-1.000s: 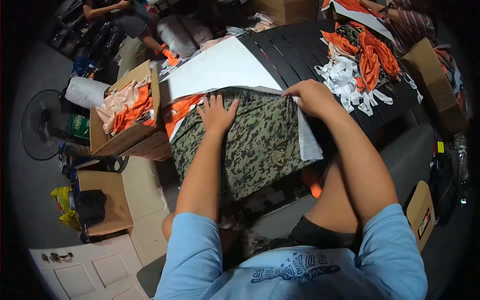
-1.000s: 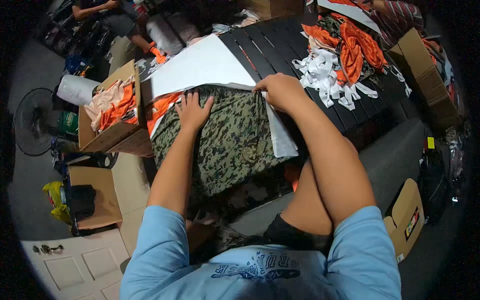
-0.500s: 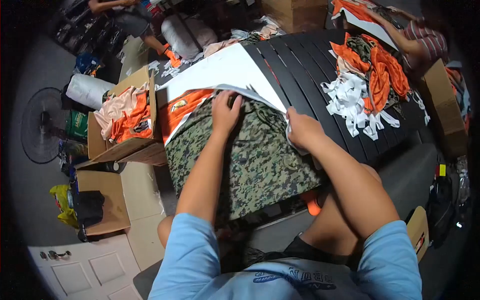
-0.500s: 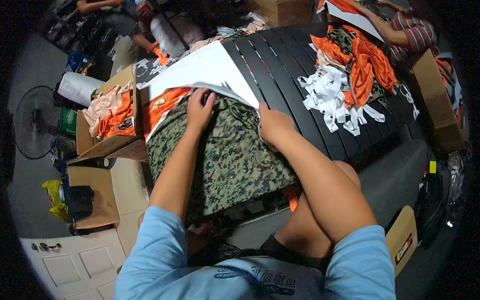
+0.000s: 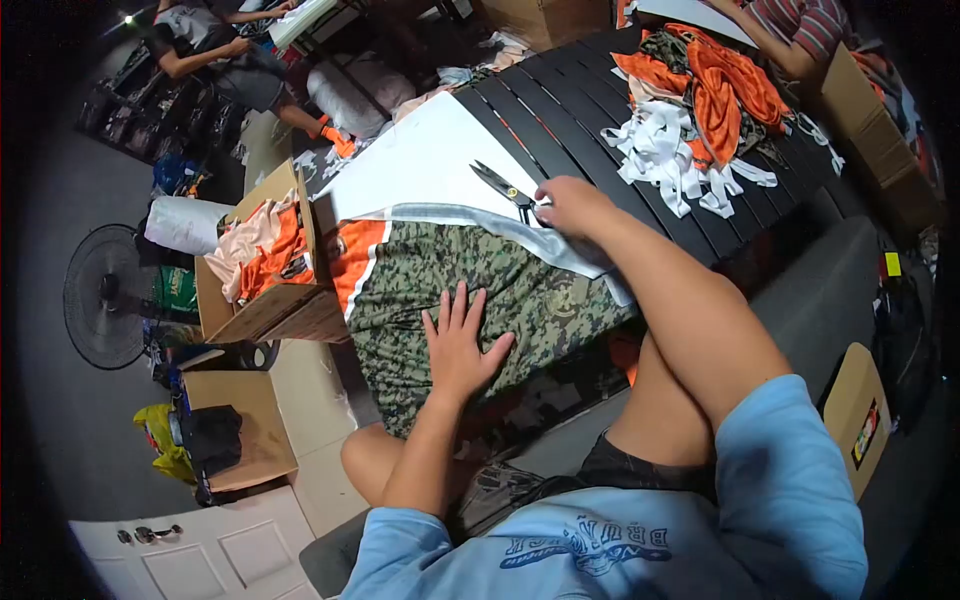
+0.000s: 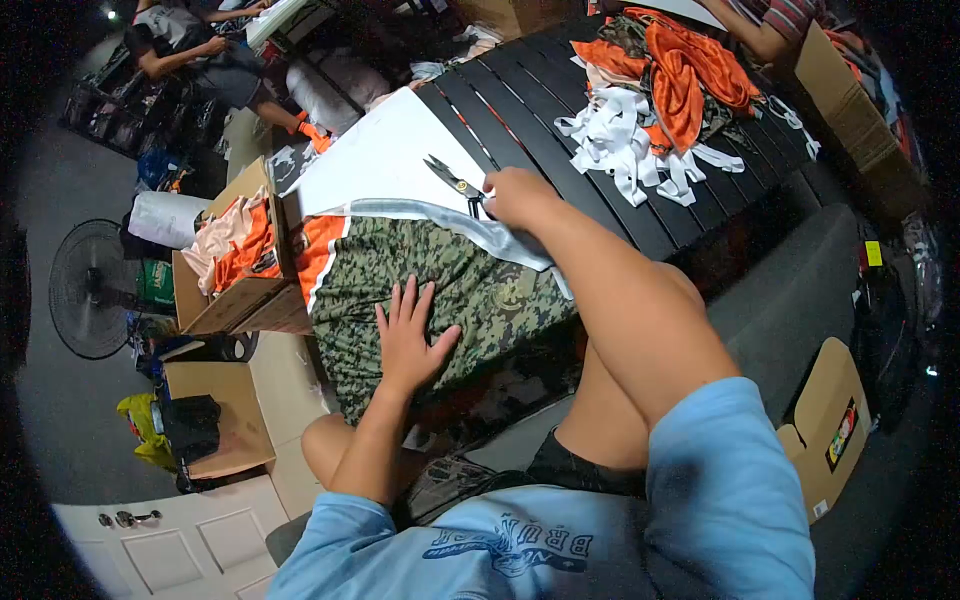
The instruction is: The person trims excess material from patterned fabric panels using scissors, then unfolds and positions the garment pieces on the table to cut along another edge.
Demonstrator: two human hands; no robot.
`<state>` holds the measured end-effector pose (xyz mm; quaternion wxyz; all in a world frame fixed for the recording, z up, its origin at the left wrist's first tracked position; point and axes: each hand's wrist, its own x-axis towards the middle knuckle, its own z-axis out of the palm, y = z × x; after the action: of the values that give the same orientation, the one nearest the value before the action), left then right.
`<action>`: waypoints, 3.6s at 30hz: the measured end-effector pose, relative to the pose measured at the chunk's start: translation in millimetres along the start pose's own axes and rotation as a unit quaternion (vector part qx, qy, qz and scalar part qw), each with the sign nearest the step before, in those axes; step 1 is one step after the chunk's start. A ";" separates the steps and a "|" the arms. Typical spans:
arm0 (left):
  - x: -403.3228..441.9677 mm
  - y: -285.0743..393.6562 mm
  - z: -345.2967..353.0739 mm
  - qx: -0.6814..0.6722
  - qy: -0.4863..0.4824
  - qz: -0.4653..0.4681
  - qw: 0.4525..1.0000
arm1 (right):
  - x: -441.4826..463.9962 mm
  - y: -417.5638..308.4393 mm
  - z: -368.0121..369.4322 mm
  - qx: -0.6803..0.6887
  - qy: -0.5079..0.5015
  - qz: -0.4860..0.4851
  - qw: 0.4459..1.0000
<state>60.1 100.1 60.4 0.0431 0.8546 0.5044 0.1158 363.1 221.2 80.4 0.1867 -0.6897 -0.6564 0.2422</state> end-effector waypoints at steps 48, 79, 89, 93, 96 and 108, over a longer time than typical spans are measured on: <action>157.1 39.7 59.2 -0.007 0.046 0.020 0.999 | 24.6 31.7 -81.4 0.220 0.095 0.159 0.958; 127.9 3.9 54.0 0.044 0.002 -0.009 0.999 | 7.5 33.6 -101.3 0.152 0.085 0.107 0.979; 271.7 27.7 85.9 0.005 0.031 -0.045 0.999 | 11.8 -11.3 -109.7 0.408 0.299 0.001 0.863; 305.3 51.2 91.8 -0.012 0.023 -0.050 0.998 | 10.5 -9.5 -116.8 0.506 0.276 0.042 0.816; 325.4 72.2 97.7 -0.013 0.013 -0.080 0.997 | 15.8 3.9 -116.0 0.525 0.293 -0.026 0.798; 291.7 122.6 78.1 -0.450 0.093 0.044 0.887 | 30.7 16.1 -96.2 0.540 0.274 -0.044 0.795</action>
<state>318.9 298.0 53.1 0.3710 0.7502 0.3616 0.4109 432.7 256.5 146.6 0.7107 -0.4852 -0.3702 0.3499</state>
